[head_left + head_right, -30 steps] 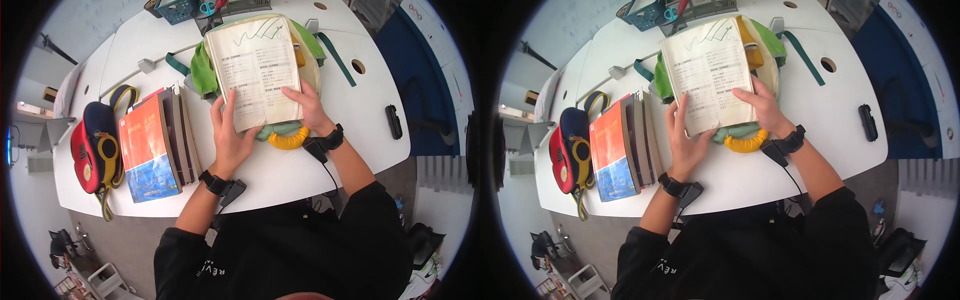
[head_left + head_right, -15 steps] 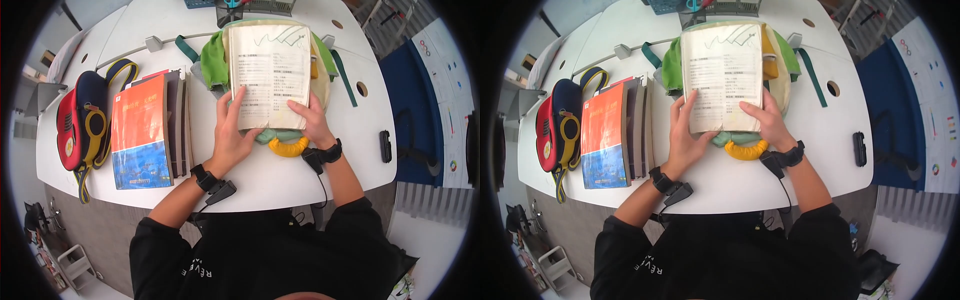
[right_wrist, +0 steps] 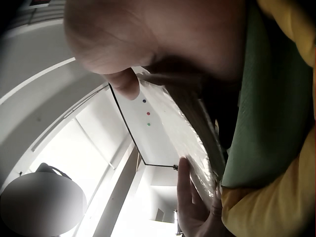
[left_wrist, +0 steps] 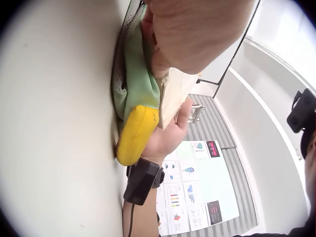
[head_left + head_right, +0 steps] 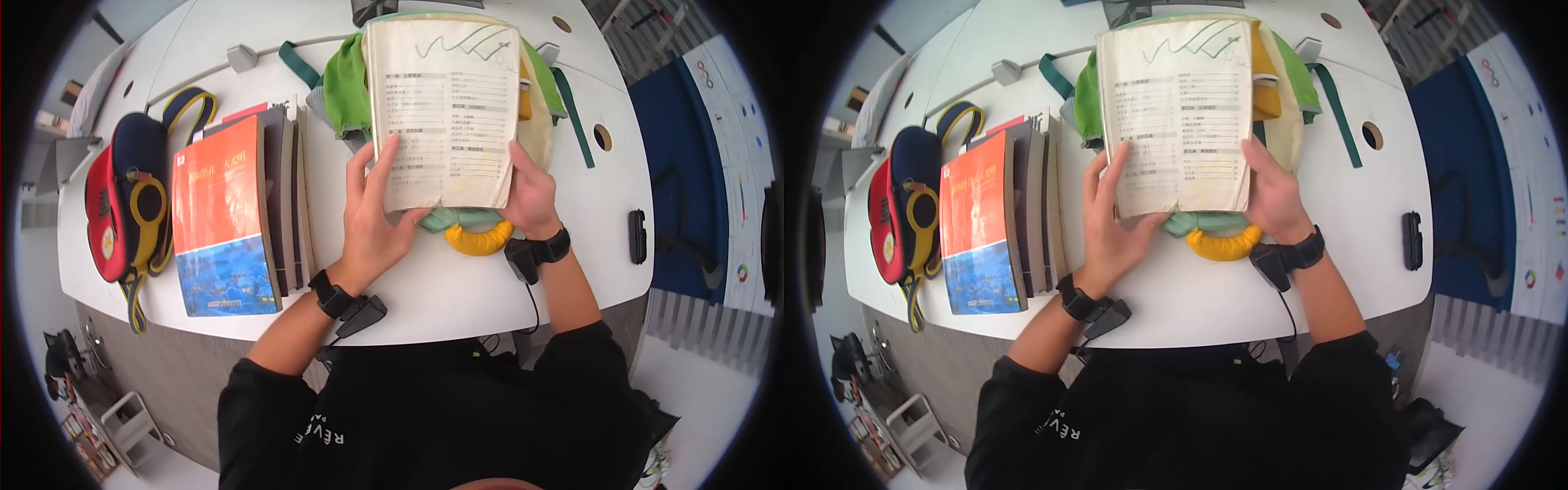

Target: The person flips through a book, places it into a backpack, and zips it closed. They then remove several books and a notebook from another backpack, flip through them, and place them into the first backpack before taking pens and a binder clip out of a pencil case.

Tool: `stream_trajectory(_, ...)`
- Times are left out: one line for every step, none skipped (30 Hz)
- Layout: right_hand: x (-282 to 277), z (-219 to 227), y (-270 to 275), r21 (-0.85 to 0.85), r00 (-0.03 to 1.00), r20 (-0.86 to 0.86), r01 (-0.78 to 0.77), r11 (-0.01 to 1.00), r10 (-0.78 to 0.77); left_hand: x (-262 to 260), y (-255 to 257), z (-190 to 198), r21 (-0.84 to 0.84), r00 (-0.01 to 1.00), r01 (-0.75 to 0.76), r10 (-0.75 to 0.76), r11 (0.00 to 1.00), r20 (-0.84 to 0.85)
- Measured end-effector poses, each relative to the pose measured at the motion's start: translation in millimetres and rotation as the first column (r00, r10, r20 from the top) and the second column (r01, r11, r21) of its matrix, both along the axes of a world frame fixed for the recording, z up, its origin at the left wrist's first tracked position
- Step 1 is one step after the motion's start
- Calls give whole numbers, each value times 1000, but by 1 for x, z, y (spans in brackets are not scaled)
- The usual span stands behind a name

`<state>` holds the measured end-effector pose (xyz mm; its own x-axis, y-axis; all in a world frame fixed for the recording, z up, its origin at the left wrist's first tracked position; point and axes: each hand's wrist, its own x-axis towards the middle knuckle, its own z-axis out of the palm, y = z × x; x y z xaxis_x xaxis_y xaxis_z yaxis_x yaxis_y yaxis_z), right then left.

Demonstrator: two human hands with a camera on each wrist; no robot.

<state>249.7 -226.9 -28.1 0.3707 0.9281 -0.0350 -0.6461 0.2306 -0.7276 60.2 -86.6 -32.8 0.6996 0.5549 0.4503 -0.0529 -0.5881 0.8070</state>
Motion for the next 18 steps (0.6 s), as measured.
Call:
stream_trajectory(1, -1, 0, 67, 990, -134, -26, 997, 35, 0, 1, 0, 25, 1000, 6, -7, 1000, 4)
stream_trajectory(2, -1, 1, 59, 990, -133, -37, 998, 44, -1, 1, 0, 18, 1000, -4, 4, 1000, 5)
stream_trajectory(1, -2, 1, 44, 992, -123, -26, 999, 31, -2, 1, 0, 26, 1000, -5, 6, 1000, -27)
stream_trajectory(0, -1, 0, 31, 993, -114, -10, 999, 13, -1, 1, 0, 36, 998, 0, 2, 999, -60)
stream_trajectory(0, -2, 0, 30, 993, -115, -2, 1000, 6, -2, 1, 0, 35, 998, 7, -5, 999, -61)
stream_trajectory(1, -2, 0, 24, 993, -116, 1, 1000, 1, -2, 1, 0, 24, 997, 8, -6, 1000, -79)
stream_trajectory(1, -3, 1, 21, 993, -118, 6, 1000, -3, -2, 2, 0, 17, 995, 9, -8, 1000, -98)
stream_trajectory(1, -3, 1, 28, 992, -125, 16, 999, -13, -1, 3, 0, 24, 994, 20, -17, 1000, -105)
stream_trajectory(1, -2, 1, 23, 994, -109, 3, 1000, -1, -1, 2, -1, 10, 997, 35, -34, 999, -76)
stream_trajectory(2, -2, 1, 14, 996, -89, -11, 1000, 12, -2, 2, -2, -6, 998, 50, -51, 999, -45)
stream_trajectory(2, -4, 0, 12, 996, -93, -2, 1000, 3, -2, 2, -2, -8, 997, 58, -59, 998, -48)
stream_trajectory(4, -7, 0, 50, 991, -131, -9, 999, 16, -1, 1, -2, -10, 997, 71, -71, 997, -19)
stream_trajectory(6, -8, -1, 86, 986, -166, -19, 996, 33, -1, 1, -2, -12, 997, 79, -79, 997, 12)
stream_trajectory(6, -8, -1, 81, 986, -162, -23, 996, 36, 0, 1, -1, -17, 997, 75, -75, 997, 17)
stream_trajectory(6, -8, -1, 158, 965, -251, -37, 987, 76, 0, 1, -1, -11, 996, 81, -80, 997, 25)
stream_trajectory(6, -7, -1, 234, 934, -336, -43, 971, 123, 0, 1, -1, -6, 996, 85, -85, 996, 32)
stream_trajectory(7, -6, -2, 224, 935, -330, -55, 973, 129, 1, 0, 0, -15, 996, 76, -75, 997, 40)
stream_trajectory(6, -7, -2, 203, 933, -345, -32, 979, 102, 1, 1, 0, -20, 997, 78, -78, 997, 27)
